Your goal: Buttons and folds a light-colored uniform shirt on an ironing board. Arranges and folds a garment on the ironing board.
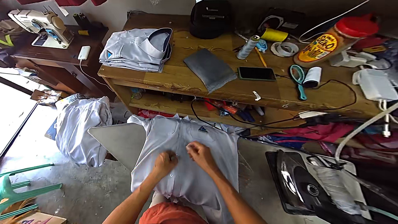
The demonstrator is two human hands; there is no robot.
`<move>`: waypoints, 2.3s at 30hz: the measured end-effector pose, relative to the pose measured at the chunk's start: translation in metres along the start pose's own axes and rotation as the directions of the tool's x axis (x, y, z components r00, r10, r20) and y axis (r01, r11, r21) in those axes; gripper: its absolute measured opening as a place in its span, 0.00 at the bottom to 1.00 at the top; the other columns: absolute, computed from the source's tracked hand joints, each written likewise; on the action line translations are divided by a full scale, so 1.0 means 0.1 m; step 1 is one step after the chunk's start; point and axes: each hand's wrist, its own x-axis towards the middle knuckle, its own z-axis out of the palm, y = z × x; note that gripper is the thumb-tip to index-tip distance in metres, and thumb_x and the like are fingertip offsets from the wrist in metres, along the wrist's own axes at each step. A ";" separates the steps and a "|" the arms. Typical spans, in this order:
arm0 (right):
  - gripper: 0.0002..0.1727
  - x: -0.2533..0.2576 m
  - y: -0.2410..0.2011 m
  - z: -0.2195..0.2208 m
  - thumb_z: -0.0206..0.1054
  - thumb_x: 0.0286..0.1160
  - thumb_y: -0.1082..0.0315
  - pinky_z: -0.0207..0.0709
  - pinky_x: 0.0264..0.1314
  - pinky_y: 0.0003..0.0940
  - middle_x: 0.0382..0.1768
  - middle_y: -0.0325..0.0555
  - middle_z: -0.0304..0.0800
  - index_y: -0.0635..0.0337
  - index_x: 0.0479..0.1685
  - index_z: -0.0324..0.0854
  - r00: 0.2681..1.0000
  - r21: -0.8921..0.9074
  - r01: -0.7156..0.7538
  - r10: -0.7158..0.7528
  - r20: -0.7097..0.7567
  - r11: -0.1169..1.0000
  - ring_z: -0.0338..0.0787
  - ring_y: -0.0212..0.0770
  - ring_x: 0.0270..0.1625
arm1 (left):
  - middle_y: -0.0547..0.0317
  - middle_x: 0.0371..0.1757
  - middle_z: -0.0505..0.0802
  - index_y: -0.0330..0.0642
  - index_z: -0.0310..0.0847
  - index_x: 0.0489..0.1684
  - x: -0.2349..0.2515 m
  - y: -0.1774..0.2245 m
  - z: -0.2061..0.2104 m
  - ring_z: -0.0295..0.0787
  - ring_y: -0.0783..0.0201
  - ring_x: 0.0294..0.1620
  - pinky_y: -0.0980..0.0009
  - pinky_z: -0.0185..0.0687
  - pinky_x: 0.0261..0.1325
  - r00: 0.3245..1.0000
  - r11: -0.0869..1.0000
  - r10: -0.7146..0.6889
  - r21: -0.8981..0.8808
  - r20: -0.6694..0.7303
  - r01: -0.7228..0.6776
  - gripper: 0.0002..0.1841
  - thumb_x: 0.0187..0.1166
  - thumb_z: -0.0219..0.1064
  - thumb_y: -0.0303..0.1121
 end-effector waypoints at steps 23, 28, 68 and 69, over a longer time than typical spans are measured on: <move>0.02 -0.14 0.08 0.13 0.63 0.83 0.75 0.89 0.42 0.35 0.37 0.45 0.90 0.63 0.44 0.80 0.926 0.633 -0.365 0.198 0.320 0.683 0.92 0.38 0.35 | 0.56 0.35 0.90 0.38 0.89 0.43 0.11 -0.01 0.14 0.85 0.64 0.37 0.61 0.82 0.47 0.995 0.967 0.016 -0.250 -0.100 -0.041 0.10 0.74 0.72 0.35; 0.02 -0.13 0.04 0.16 0.66 0.81 0.76 0.89 0.41 0.34 0.36 0.45 0.91 0.65 0.43 0.83 0.929 0.636 -0.367 0.228 0.292 0.679 0.92 0.37 0.34 | 0.60 0.29 0.89 0.38 0.89 0.38 0.14 -0.04 0.16 0.82 0.70 0.28 0.68 0.79 0.38 0.993 0.943 0.008 -0.330 -0.122 -0.048 0.08 0.73 0.74 0.34; 0.06 -0.12 0.02 0.36 0.79 0.62 0.71 0.88 0.38 0.31 0.27 0.41 0.92 0.62 0.34 0.89 0.990 0.419 -0.138 0.141 0.023 0.898 0.91 0.32 0.28 | 0.62 0.26 0.84 0.36 0.84 0.41 0.16 -0.06 0.20 0.79 0.71 0.23 0.71 0.78 0.31 0.984 0.904 0.030 -0.416 -0.173 -0.101 0.09 0.78 0.68 0.35; 0.06 -0.15 0.01 0.40 0.79 0.61 0.69 0.86 0.37 0.31 0.26 0.39 0.92 0.60 0.33 0.90 0.991 0.367 -0.112 0.132 -0.029 0.923 0.90 0.31 0.27 | 0.62 0.25 0.83 0.36 0.83 0.39 0.17 -0.06 0.20 0.78 0.70 0.23 0.70 0.77 0.31 0.985 0.912 0.022 -0.400 -0.174 -0.091 0.09 0.77 0.69 0.35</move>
